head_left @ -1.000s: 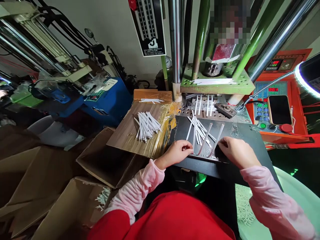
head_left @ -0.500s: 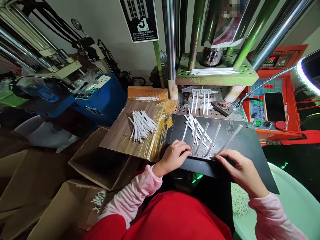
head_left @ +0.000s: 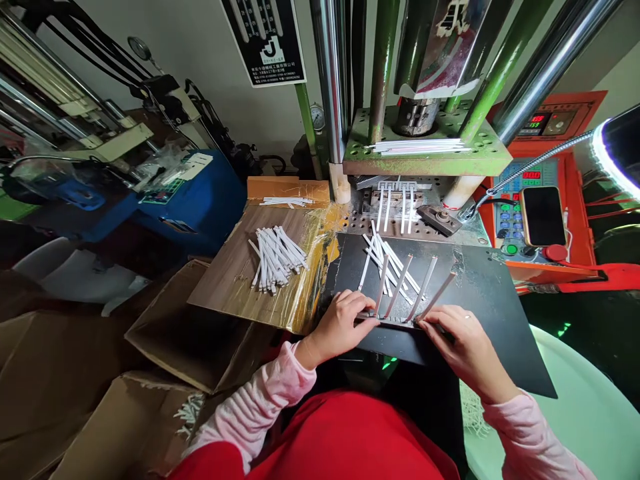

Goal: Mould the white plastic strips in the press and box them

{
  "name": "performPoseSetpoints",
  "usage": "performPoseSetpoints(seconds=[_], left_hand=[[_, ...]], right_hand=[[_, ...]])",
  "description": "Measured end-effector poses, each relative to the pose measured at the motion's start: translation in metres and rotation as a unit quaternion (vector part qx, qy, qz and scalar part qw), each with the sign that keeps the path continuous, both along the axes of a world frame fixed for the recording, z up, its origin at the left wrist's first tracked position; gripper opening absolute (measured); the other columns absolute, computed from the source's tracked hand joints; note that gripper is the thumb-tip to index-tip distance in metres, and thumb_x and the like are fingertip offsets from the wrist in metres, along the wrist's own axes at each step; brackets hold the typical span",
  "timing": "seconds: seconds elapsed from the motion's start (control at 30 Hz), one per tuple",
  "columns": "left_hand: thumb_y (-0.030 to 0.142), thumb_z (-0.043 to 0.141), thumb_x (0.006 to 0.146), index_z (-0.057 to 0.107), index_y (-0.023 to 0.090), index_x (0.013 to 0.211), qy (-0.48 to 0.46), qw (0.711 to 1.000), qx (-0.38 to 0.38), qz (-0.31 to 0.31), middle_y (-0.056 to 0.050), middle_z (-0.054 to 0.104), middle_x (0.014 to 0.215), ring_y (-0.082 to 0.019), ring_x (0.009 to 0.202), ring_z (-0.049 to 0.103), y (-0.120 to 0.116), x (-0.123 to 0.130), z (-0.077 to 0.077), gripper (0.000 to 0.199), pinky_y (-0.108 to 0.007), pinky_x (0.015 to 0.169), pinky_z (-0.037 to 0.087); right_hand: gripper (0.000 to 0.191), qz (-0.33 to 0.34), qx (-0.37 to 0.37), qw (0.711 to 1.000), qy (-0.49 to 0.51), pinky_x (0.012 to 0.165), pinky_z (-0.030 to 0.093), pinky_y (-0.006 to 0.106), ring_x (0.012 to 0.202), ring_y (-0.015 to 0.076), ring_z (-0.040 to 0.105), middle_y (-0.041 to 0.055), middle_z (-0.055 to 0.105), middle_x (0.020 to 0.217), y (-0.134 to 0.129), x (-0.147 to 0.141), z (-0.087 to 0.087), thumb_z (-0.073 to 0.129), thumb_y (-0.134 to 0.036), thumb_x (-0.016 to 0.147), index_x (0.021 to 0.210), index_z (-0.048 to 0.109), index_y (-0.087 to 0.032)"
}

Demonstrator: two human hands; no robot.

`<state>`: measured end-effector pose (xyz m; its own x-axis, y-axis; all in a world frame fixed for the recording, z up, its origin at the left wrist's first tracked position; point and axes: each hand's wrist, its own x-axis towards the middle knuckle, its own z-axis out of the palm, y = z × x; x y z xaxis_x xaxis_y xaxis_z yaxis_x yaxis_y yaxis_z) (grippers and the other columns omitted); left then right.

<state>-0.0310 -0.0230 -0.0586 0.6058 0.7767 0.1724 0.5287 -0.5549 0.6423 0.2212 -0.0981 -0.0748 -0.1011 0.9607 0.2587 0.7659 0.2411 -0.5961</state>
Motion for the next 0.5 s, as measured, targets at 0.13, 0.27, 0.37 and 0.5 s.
performPoseSetpoints(seconds=[0.13, 0.27, 0.37, 0.5], left_hand=[[0.023, 0.077, 0.083, 0.069, 0.02, 0.095, 0.05, 0.998, 0.022, 0.017, -0.004, 0.07, 0.1, -0.022, 0.098, 0.06, 0.003, -0.001, -0.003, 0.015, -0.036, 0.086, 0.043], [0.019, 0.076, 0.084, 0.069, 0.02, 0.093, 0.045, 0.997, 0.035, 0.044, -0.004, 0.07, 0.099, -0.022, 0.096, 0.06, 0.01, 0.0, -0.005, 0.012, -0.036, 0.084, 0.042], [0.018, 0.074, 0.085, 0.066, 0.02, 0.092, 0.037, 0.999, 0.031, 0.024, -0.002, 0.069, 0.098, -0.021, 0.094, 0.06, 0.013, -0.002, -0.003, 0.011, -0.035, 0.082, 0.04], [0.014, 0.066, 0.089, 0.063, 0.022, 0.094, 0.0, 1.0, 0.014, 0.02, 0.0, 0.069, 0.098, -0.019, 0.094, 0.06, 0.013, -0.007, 0.0, 0.01, -0.034, 0.083, 0.039]], right_hand=[[0.032, 0.023, -0.039, 0.998, 0.039, 0.088, 0.051, 0.041, 0.099, 0.0253, 0.068, 0.0055, 0.074, 0.107, 0.018, 0.025, 0.009, 0.058, -0.054, 0.091, 0.107, 0.07, -0.028], [0.04, -0.068, -0.012, 0.996, 0.057, 0.096, 0.051, 0.041, 0.104, 0.0265, 0.068, 0.0062, 0.074, 0.112, 0.08, 0.058, 0.025, 0.058, -0.057, 0.088, 0.111, 0.07, -0.026], [0.041, -0.131, 0.001, 0.991, 0.014, 0.092, 0.052, 0.04, 0.099, 0.0252, 0.069, 0.0088, 0.073, 0.112, 0.153, 0.072, 0.035, 0.053, -0.048, 0.091, 0.116, 0.068, -0.02], [0.042, -0.169, 0.007, 0.984, -0.062, 0.08, 0.053, 0.041, 0.088, 0.0275, 0.07, 0.0163, 0.074, 0.098, 0.245, 0.07, 0.041, 0.045, -0.042, 0.096, 0.117, 0.067, -0.012]])
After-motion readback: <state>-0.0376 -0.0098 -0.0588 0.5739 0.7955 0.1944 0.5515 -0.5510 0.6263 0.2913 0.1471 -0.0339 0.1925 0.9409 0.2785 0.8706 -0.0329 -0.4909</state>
